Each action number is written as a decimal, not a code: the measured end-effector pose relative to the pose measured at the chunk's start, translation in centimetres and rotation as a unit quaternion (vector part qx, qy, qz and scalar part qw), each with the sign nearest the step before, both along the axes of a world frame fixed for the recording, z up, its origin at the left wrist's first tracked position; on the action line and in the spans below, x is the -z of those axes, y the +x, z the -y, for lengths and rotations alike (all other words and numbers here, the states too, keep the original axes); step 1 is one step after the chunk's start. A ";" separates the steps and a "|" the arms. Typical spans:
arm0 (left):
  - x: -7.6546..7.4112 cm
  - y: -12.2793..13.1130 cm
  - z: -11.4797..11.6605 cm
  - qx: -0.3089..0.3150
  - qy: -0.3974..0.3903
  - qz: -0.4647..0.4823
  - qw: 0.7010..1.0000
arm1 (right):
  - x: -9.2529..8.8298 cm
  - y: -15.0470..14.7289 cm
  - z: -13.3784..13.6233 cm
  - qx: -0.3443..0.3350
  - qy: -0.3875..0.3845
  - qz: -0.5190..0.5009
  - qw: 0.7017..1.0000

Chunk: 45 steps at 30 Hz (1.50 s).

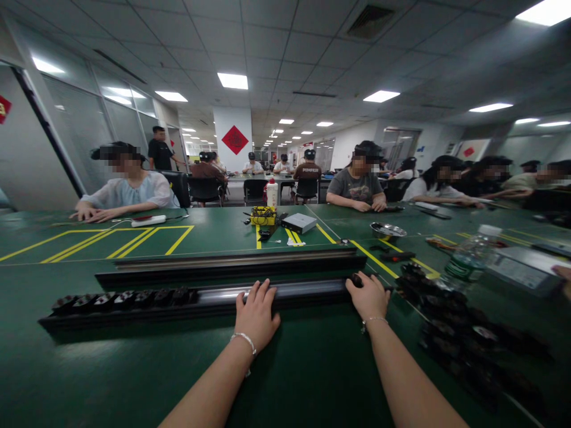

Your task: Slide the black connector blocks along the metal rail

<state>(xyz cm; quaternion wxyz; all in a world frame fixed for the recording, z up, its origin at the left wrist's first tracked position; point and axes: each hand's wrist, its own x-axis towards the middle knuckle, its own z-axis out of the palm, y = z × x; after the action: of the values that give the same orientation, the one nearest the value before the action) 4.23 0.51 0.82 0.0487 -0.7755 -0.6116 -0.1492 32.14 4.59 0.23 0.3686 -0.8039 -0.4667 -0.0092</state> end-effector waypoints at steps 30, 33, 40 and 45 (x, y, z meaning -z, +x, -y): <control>0.2 -0.1 -0.1 0.004 0.011 0.008 1.000 | -0.6 0.3 0.0 0.017 -0.006 0.004 1.000; 0.3 -0.1 -0.1 0.004 0.012 0.010 1.000 | -0.7 0.3 0.0 0.015 -0.013 0.015 1.000; 0.2 0.0 -0.1 0.006 0.004 0.017 1.000 | -0.2 1.2 0.2 0.011 -0.015 0.049 0.999; -0.1 0.0 0.0 0.004 -0.001 0.014 1.000 | 0.1 1.8 0.0 0.016 -0.013 0.063 0.998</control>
<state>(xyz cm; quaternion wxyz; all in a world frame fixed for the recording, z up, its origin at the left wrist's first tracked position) 4.23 0.48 0.90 0.0387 -0.7756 -0.6096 -0.1592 33.95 4.59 0.16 0.3279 -0.8135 -0.4766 -0.0595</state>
